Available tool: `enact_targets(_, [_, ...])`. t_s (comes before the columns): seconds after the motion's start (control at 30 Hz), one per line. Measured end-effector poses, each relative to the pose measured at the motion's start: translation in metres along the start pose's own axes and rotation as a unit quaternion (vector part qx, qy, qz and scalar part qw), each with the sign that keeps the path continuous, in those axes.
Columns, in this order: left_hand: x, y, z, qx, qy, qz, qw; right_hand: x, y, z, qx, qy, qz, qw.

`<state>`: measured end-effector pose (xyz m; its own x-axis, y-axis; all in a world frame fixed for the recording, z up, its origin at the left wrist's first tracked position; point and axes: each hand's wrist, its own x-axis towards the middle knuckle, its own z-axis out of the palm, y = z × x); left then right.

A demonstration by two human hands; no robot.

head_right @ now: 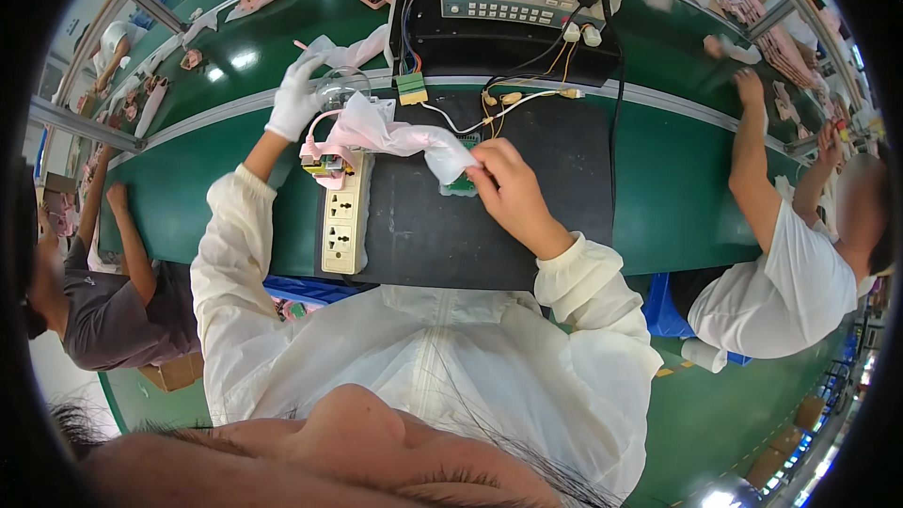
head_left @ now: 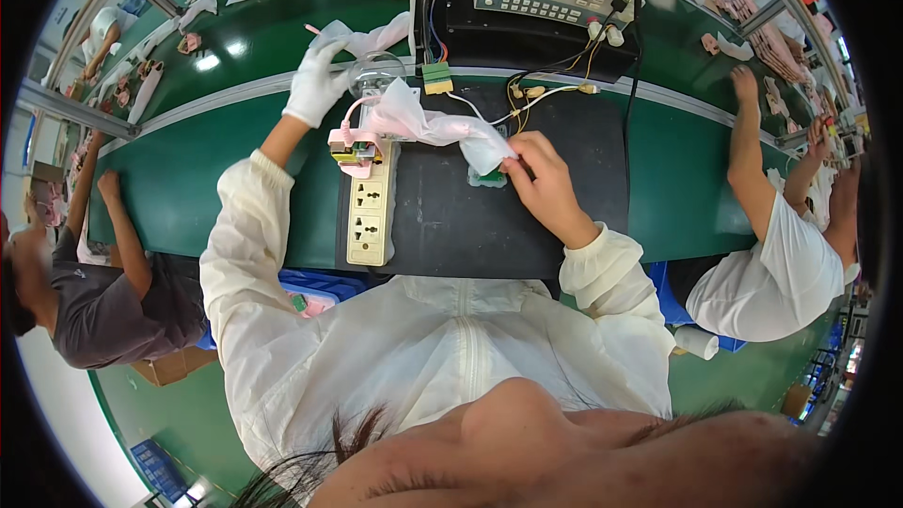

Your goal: Assembling and testing electronic components on a circuit board at a production line.

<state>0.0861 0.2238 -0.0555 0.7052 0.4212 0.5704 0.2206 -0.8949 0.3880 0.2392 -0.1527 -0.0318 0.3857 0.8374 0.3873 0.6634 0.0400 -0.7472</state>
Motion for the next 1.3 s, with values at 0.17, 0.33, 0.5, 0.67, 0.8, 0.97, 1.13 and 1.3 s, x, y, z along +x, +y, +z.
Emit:
enact_targets(0.17, [0.055, 0.029, 0.031, 0.083, -0.177, -0.007, 0.981, -0.015, 0.009, 0.025, -0.064, -0.012, -0.119, 0.991])
enact_targets(0.33, [0.078, 0.022, 0.052, 0.169, -0.247, -0.045, 0.953, -0.008, 0.027, 0.017, 0.233, 0.062, 0.123, 0.963])
enact_targets(0.5, [0.081, -0.024, 0.055, 0.168, -0.145, -0.172, 0.96, -0.007, 0.03, 0.016, 0.348, 0.055, 0.147, 0.924])
enact_targets(0.67, [0.082, -0.086, 0.007, 0.301, 0.043, 0.044, 0.952, -0.005, 0.025, 0.015, 0.353, 0.041, 0.128, 0.926])
enact_targets(0.8, [0.094, -0.032, -0.058, -0.333, 0.129, -0.161, 0.92, -0.004, 0.032, 0.016, 0.318, 0.033, 0.116, 0.94])
enact_targets(0.97, [0.078, 0.032, -0.119, -0.404, 0.2, -0.123, 0.884, -0.003, 0.024, 0.012, 0.208, 0.013, 0.119, 0.971])
enact_targets(1.13, [0.047, 0.069, -0.18, -0.428, 0.237, -0.12, 0.864, 0.004, 0.02, 0.007, 0.157, 0.019, 0.119, 0.98])
enact_targets(1.3, [0.015, 0.134, -0.2, -0.511, 0.187, -0.038, 0.838, 0.007, -0.041, -0.005, -0.042, 0.153, -0.087, 0.984])
